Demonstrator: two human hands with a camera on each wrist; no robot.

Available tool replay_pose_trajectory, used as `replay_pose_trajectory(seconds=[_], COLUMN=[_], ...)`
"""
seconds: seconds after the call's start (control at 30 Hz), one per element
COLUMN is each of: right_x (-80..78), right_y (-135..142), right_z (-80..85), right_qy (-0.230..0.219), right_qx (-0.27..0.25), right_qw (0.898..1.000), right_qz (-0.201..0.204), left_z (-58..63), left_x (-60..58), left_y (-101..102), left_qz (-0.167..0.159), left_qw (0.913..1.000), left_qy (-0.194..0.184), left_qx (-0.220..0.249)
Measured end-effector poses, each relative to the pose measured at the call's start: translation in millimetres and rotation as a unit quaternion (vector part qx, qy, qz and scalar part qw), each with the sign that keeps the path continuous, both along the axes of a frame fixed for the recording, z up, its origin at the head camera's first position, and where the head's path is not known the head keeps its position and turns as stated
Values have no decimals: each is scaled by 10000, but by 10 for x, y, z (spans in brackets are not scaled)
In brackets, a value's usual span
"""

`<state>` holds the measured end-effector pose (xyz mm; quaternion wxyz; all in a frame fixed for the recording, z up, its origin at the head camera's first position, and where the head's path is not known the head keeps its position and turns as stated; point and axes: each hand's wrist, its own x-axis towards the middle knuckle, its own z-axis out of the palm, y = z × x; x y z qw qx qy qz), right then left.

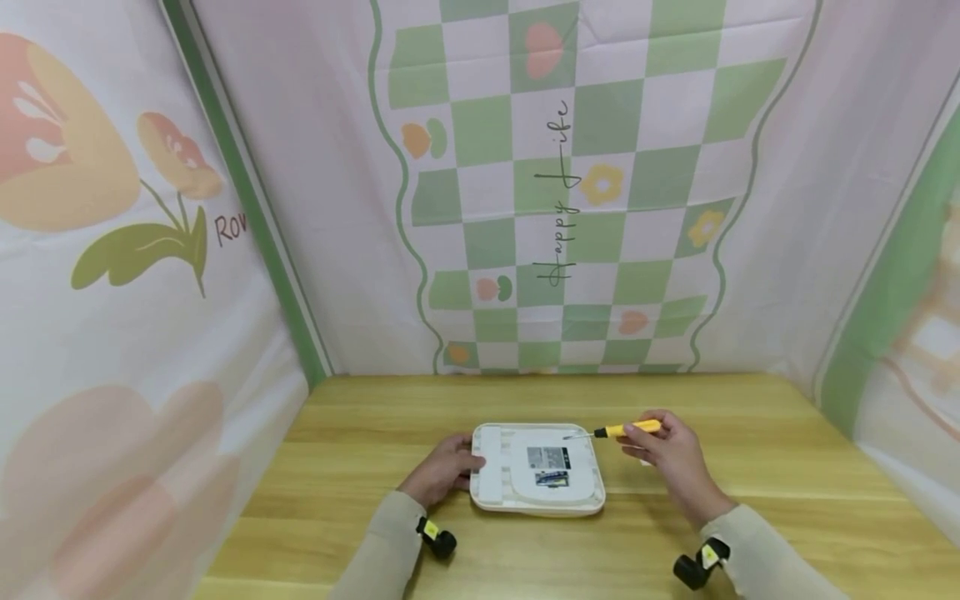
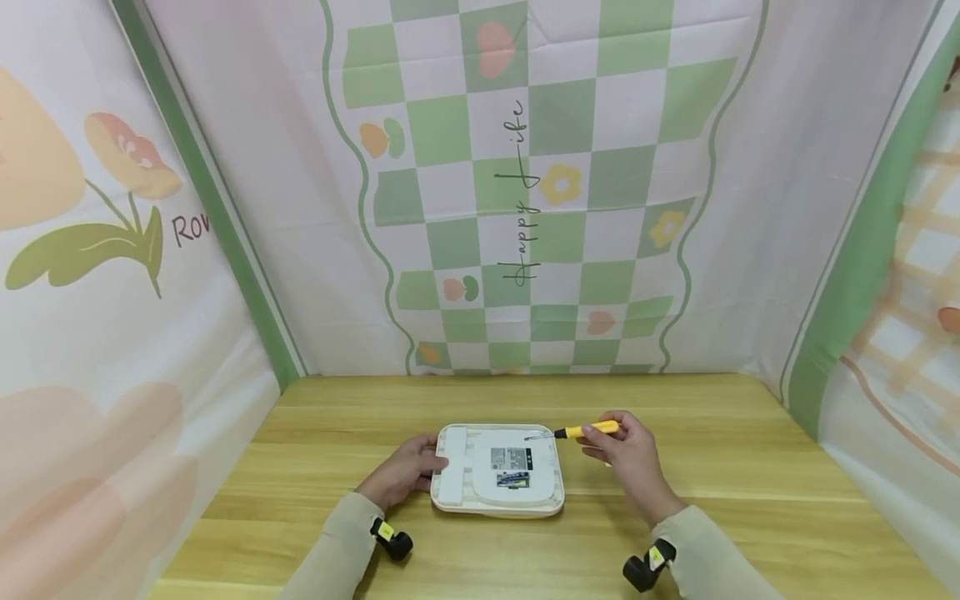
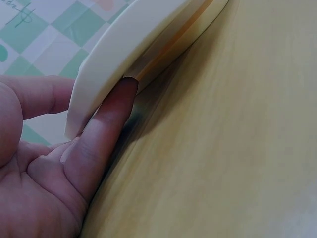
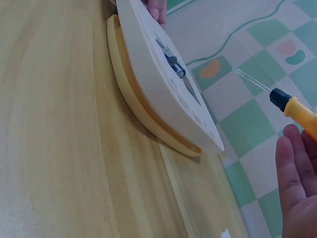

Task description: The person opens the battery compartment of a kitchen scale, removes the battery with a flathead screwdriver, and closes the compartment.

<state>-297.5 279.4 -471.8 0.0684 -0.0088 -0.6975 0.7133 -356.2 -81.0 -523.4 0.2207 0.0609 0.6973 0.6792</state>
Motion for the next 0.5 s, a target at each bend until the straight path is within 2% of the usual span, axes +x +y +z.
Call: replay_pose_trajectory(seconds=[0.23, 0.5], right_x=[-1, 11], right_y=[14, 54], right_z=[-28, -35], right_qy=[142, 82], right_qx=[-426, 30], right_qw=[9989, 9999], right_qz=[-116, -127], left_z=[-16, -50], left_x=[4, -22], left_y=[6, 5], left_qz=[12, 16], left_qw=[10000, 10000], left_qy=[36, 10], left_qx=[9, 43])
